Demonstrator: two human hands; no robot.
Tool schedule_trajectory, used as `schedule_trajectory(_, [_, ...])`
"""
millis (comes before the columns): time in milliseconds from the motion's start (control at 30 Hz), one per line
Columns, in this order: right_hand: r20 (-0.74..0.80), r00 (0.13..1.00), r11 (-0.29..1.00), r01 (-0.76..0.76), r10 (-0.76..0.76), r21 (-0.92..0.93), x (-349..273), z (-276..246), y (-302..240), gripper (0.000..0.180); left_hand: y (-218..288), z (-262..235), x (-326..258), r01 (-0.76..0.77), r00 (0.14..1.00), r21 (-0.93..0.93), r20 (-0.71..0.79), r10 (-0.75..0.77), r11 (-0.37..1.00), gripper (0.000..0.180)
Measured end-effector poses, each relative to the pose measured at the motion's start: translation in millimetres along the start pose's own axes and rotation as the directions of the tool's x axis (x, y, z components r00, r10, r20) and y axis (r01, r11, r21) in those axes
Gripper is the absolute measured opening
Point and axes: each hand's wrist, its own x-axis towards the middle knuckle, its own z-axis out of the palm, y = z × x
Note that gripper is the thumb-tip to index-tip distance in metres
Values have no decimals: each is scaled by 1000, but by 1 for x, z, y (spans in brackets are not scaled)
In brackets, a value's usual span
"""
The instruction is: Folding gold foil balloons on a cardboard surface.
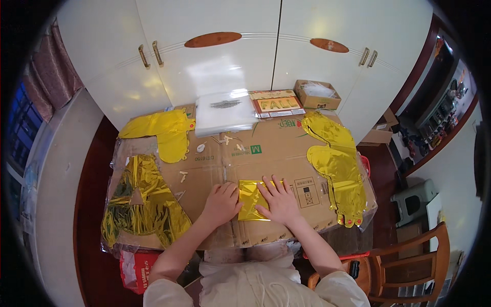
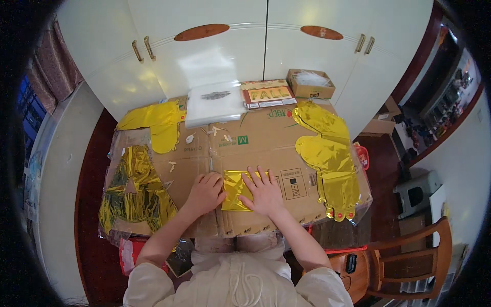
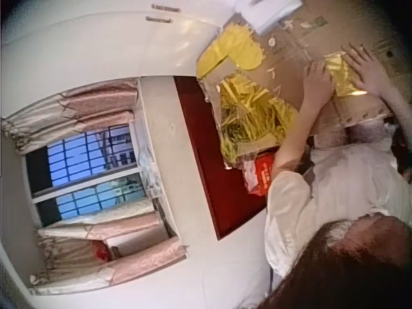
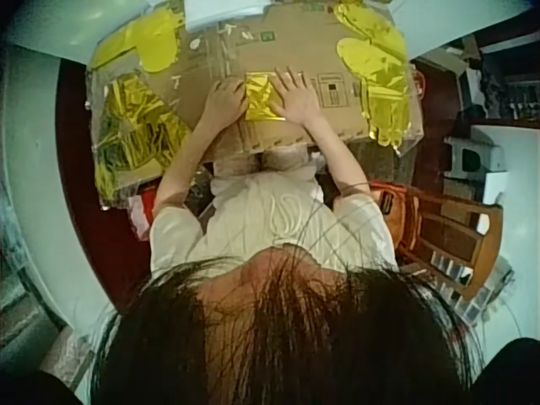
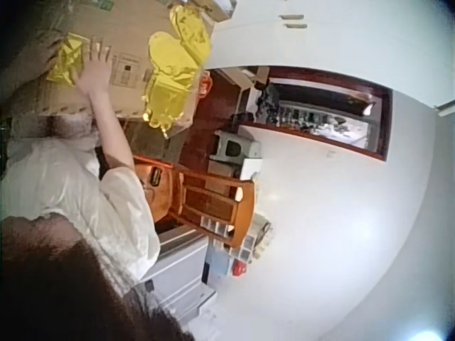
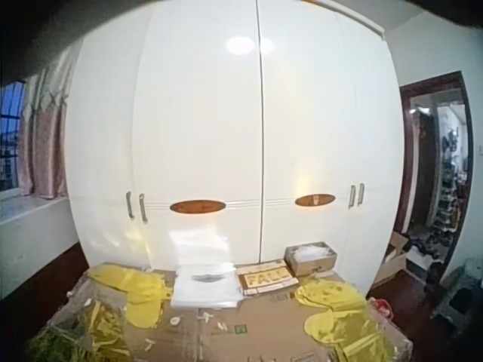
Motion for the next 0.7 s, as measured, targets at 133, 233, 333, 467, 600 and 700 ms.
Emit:
schedule_trajectory(133, [34,999,1000,8,-7,-12,1,0,0,71,27,22,5,-122,992,109,-24,126,986,64])
schedule_trajectory(233, [61,998,998,22,-18,-64,1,11,6,73,64,30,15,-103,993,-202,33,112,974,84])
schedule_trajectory(333, [22,1000,994,22,-20,-111,0,18,10,75,62,38,24,-22,997,-253,69,41,967,95])
schedule_trajectory(467, [-2,1000,998,30,-30,-54,0,13,7,75,48,45,20,0,996,-214,84,18,977,100])
schedule_trajectory(600, [-13,999,999,29,-29,-44,1,12,6,76,44,45,20,13,995,-173,104,5,985,103])
schedule_trajectory(700, [15,1000,1000,15,-14,-28,1,8,2,77,39,41,19,7,992,-117,123,7,993,104])
